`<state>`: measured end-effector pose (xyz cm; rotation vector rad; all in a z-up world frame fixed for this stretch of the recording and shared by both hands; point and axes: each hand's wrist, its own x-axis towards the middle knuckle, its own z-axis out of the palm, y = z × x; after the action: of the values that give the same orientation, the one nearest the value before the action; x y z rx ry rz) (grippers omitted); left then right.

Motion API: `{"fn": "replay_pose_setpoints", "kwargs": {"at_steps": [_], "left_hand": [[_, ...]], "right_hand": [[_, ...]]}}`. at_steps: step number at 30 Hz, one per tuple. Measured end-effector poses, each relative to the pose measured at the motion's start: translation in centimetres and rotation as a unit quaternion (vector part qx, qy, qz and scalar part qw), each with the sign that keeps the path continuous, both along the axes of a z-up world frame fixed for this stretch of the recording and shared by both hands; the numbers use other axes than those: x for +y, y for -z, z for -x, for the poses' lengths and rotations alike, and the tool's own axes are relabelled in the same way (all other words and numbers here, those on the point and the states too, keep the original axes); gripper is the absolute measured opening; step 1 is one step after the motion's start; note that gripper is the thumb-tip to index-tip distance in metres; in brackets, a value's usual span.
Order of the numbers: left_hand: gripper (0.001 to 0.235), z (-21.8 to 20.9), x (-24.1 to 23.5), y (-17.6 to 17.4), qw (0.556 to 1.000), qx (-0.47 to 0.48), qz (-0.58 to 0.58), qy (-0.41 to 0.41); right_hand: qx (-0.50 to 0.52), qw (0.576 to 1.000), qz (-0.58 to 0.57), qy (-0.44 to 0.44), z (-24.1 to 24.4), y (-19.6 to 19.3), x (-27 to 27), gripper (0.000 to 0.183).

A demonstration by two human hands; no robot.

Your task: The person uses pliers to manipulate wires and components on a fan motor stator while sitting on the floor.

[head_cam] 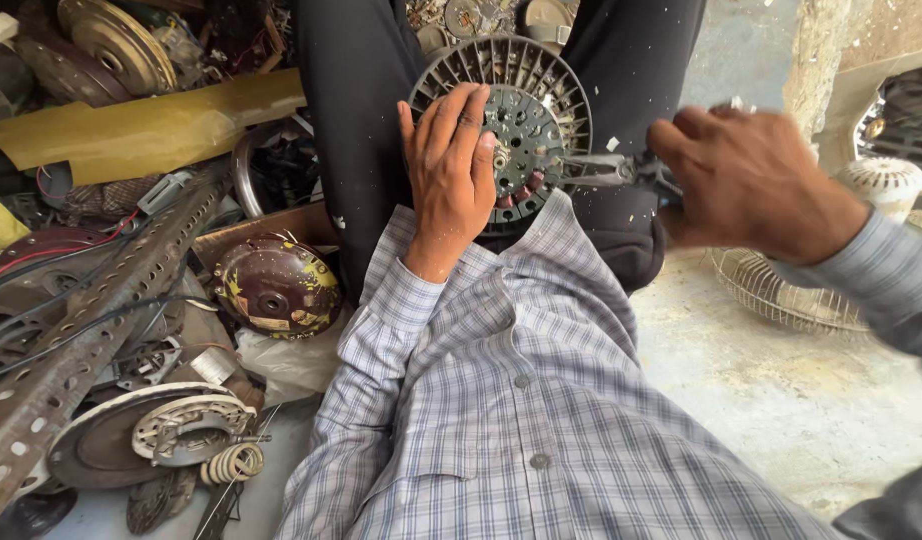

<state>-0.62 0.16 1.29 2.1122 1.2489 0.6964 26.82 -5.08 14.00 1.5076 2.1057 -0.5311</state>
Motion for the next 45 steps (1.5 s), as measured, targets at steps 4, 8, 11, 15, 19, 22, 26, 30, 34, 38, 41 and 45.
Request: {"fn": "replay_pose_setpoints", "kwargs": {"at_steps": [4, 8, 11, 15, 19, 22, 26, 30, 34, 38, 41, 45], "left_hand": [[0.040, 0.0, 0.0, 0.0, 1.000, -0.008, -0.005, -0.002], [0.040, -0.1, 0.1, 0.1, 1.000, -0.017, -0.008, 0.000], [0.041, -0.1, 0.0, 0.4, 1.000, -0.024, -0.011, 0.000], [0.041, -0.1, 0.0, 0.6, 0.999, -0.028, -0.020, 0.002], [0.041, -0.4, 0.0, 1.2, 0.998, -0.042, -0.040, -0.002], [0.041, -0.6, -0.2, 1.4, 0.999, -0.041, -0.034, -0.011], [0.041, -0.7, -0.2, 1.3, 0.998, -0.051, -0.046, -0.016], [0.042, -0.7, -0.6, 1.2, 0.997, -0.055, -0.048, -0.017], [0.042, -0.8, -0.8, 0.9, 0.997, -0.050, -0.051, -0.014], [0.043, -0.6, -0.8, 0.8, 0.997, -0.054, -0.056, -0.013], [0.044, -0.7, -0.9, 0.6, 0.997, -0.049, -0.061, -0.015], [0.042, -0.7, -1.1, 0.9, 0.997, -0.046, -0.061, -0.014]], "right_hand": [[-0.092, 0.989, -0.037, -0.110, 1.2, -1.8, 1.8, 0.037], [-0.157, 0.966, -0.068, -0.196, 2.2, -2.9, 3.0, 0.021], [-0.211, 0.957, -0.019, -0.200, 3.4, -3.5, 3.9, 0.017], [-0.244, 0.949, -0.001, -0.201, 5.5, -4.6, 4.7, 0.018], [-0.274, 0.942, 0.079, -0.178, 7.4, -4.9, 5.3, 0.017], [-0.293, 0.934, 0.143, -0.146, 8.1, -5.2, 5.2, 0.016], [-0.316, 0.923, 0.189, -0.115, 9.0, -5.6, 5.8, 0.015], [-0.328, 0.913, 0.221, -0.099, 9.8, -5.4, 5.8, 0.016], [-0.333, 0.907, 0.241, -0.088, 10.0, -5.3, 5.7, 0.017], [-0.328, 0.910, 0.246, -0.062, 10.2, -5.2, 5.3, 0.019], [-0.319, 0.914, 0.245, -0.057, 10.8, -5.8, 5.0, 0.021], [-0.311, 0.909, 0.278, 0.008, 11.7, -6.0, 4.5, 0.025]]}}
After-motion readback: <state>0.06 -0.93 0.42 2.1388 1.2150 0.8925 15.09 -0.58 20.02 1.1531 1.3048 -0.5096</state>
